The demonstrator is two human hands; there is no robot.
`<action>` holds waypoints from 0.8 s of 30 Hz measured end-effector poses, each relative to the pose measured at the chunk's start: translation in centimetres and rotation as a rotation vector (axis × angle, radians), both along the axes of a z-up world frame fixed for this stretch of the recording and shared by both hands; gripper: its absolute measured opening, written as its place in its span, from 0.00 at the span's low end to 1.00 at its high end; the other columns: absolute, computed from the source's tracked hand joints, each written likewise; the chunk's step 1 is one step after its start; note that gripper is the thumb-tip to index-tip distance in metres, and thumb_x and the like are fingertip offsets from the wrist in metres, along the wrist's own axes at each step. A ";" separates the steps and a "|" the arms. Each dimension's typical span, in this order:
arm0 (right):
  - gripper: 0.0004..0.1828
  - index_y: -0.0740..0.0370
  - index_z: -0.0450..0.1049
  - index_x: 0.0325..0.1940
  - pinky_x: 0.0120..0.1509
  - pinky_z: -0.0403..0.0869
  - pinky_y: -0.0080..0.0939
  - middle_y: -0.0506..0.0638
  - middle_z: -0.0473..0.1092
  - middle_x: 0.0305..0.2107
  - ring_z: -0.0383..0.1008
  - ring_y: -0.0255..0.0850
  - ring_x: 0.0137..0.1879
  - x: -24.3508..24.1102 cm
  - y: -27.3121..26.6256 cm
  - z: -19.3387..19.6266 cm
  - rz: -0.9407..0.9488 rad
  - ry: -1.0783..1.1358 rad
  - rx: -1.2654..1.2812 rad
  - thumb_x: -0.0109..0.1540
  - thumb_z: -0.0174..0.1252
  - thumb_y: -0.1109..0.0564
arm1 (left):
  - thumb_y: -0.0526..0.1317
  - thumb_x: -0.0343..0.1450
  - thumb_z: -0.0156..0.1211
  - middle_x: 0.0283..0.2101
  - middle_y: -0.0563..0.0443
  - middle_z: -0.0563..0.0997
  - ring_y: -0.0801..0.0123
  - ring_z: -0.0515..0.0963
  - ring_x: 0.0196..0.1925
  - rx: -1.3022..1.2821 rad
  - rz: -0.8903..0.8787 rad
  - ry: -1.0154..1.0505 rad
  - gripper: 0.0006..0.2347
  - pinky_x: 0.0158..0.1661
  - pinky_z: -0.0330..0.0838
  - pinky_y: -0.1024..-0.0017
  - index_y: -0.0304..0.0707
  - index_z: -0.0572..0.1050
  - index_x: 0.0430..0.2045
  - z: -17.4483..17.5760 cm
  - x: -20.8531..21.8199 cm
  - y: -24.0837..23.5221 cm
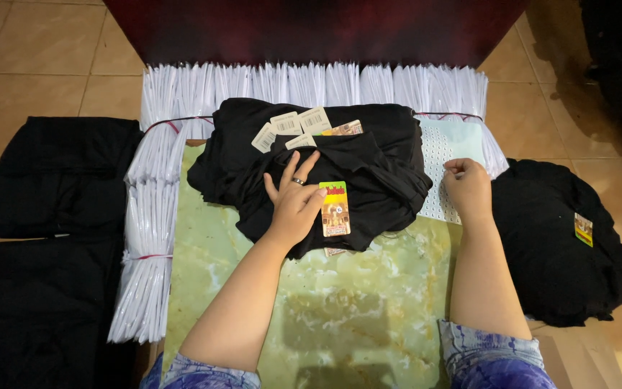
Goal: The person attaches small yellow tags to a stack of black garments on a table. They repeatedly pick up tags, place them on the clothing, and smooth the fabric. The hands remain in view throughout the process.
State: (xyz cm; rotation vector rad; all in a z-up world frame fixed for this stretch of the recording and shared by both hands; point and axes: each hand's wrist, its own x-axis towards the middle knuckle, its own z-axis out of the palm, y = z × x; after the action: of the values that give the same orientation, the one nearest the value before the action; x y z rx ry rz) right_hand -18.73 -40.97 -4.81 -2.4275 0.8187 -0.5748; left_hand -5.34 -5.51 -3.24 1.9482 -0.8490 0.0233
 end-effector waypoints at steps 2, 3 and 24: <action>0.11 0.70 0.79 0.48 0.44 0.75 0.49 0.60 0.73 0.35 0.78 0.52 0.39 0.0 -0.1 0.2 -0.017 0.005 0.001 0.63 0.62 0.62 | 0.42 0.75 0.52 0.73 0.61 0.61 0.62 0.46 0.78 -0.009 -0.003 0.002 0.12 0.63 0.15 0.36 0.41 0.80 0.25 0.0 0.0 0.1; 0.13 0.69 0.79 0.50 0.45 0.75 0.50 0.59 0.74 0.35 0.77 0.52 0.39 0.0 -0.2 0.4 -0.034 0.008 0.000 0.62 0.63 0.60 | 0.42 0.74 0.52 0.73 0.61 0.61 0.62 0.46 0.78 -0.019 -0.005 0.002 0.11 0.63 0.15 0.36 0.40 0.80 0.25 0.0 0.0 0.1; 0.09 0.62 0.79 0.47 0.41 0.70 0.36 0.49 0.73 0.36 0.71 0.35 0.38 0.7 3.9 3.6 -0.123 -0.345 0.143 0.69 0.59 0.54 | 0.42 0.73 0.54 0.73 0.60 0.61 0.60 0.47 0.78 -0.038 -0.026 0.019 0.11 0.62 0.16 0.34 0.41 0.78 0.21 1.0 -0.2 0.4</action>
State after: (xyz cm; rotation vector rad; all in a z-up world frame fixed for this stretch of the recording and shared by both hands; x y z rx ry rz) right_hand -18.01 -37.02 -1.17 -2.0796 0.8321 -0.9180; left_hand -5.54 -5.07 -2.24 1.8986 -0.8553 0.0056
